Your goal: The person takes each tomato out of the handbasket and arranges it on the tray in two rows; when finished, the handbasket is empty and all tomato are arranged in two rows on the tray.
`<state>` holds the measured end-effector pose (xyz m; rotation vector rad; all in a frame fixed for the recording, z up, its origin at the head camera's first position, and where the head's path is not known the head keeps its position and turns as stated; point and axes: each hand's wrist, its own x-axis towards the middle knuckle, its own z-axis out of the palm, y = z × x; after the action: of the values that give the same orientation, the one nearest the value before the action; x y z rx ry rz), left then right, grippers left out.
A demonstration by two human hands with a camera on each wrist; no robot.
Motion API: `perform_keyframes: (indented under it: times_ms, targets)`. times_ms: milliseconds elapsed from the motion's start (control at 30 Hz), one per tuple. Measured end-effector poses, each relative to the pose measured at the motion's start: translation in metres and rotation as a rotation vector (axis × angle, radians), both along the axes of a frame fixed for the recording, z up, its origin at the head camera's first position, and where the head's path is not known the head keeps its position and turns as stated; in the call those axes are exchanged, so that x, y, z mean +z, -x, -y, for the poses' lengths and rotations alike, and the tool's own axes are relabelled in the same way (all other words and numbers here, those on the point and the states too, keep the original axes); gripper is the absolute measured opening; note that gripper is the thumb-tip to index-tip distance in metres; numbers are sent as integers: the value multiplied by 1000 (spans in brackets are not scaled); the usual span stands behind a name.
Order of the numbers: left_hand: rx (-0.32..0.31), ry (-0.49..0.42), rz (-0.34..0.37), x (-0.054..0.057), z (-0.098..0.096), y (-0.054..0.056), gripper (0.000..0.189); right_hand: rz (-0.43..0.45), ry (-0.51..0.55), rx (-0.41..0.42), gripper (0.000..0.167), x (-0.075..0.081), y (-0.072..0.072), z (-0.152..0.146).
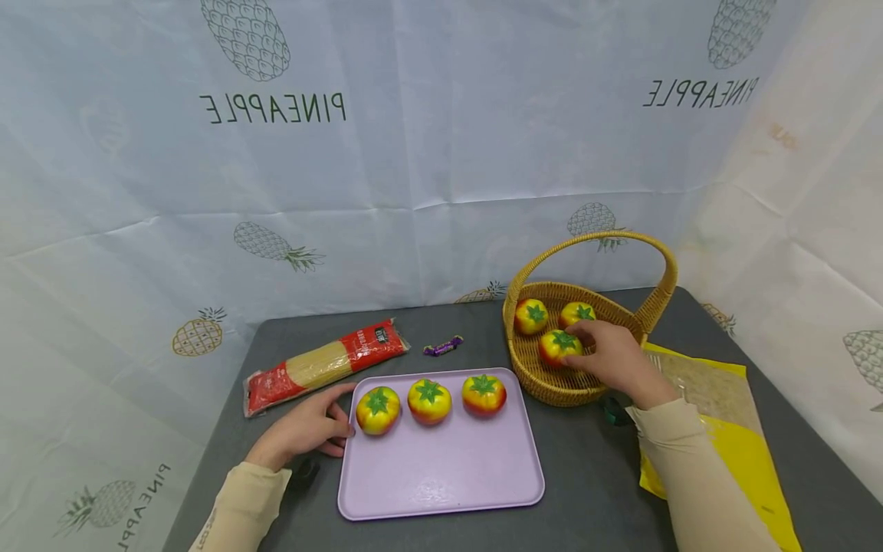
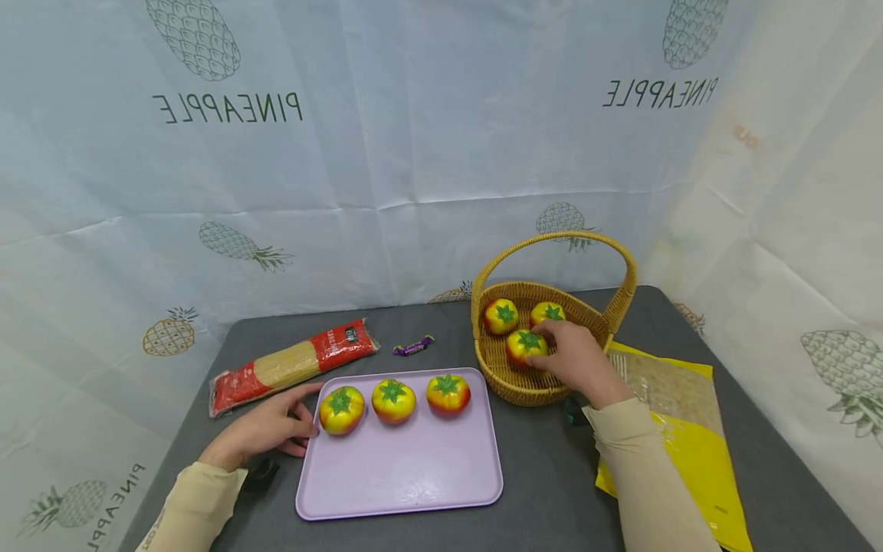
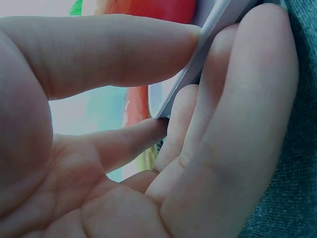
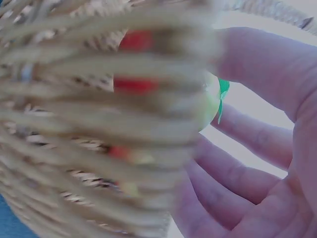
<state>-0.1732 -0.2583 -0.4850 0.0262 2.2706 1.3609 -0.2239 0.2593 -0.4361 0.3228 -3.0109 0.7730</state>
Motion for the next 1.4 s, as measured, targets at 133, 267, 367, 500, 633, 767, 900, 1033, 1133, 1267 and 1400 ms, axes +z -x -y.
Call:
perform_keyframes:
  times_ms: [133, 267, 367, 500, 633, 767, 900, 1033, 1133, 1267, 1400]
  targets:
    - [5, 3, 6, -1, 2, -1, 83, -22, 7, 9, 55, 10, -6, 6]
    - [3, 8, -2, -2, 5, -1, 83, -45, 11, 25, 57, 23, -15, 17]
    - [10, 10, -5, -2, 6, -2, 82, -60, 25, 44, 56, 35, -22, 28]
    - [15, 16, -4, -1, 7, -3, 82, -85, 48, 84, 55, 48, -33, 44]
    - [31, 28, 8, 1, 6, -3, 81, -110, 60, 138, 54, 54, -41, 64]
    - [35, 30, 2, 2, 5, -2, 81, -140, 85, 197, 52, 51, -48, 86]
    - [11, 16, -12, 1, 6, -1, 82, -140, 107, 253, 51, 44, -53, 112]
    - [7, 17, -12, -1, 6, -1, 82, -109, 114, 308, 50, 36, -61, 138]
    - [12, 18, -11, -1, 5, -1, 81, -78, 117, 338, 50, 29, -67, 155]
    - [16, 18, -8, 1, 3, 1, 79, -61, 115, 393, 51, 20, -76, 175]
    - [21, 15, -4, 1, 1, 2, 78, -18, 112, 447, 48, 10, -83, 193]
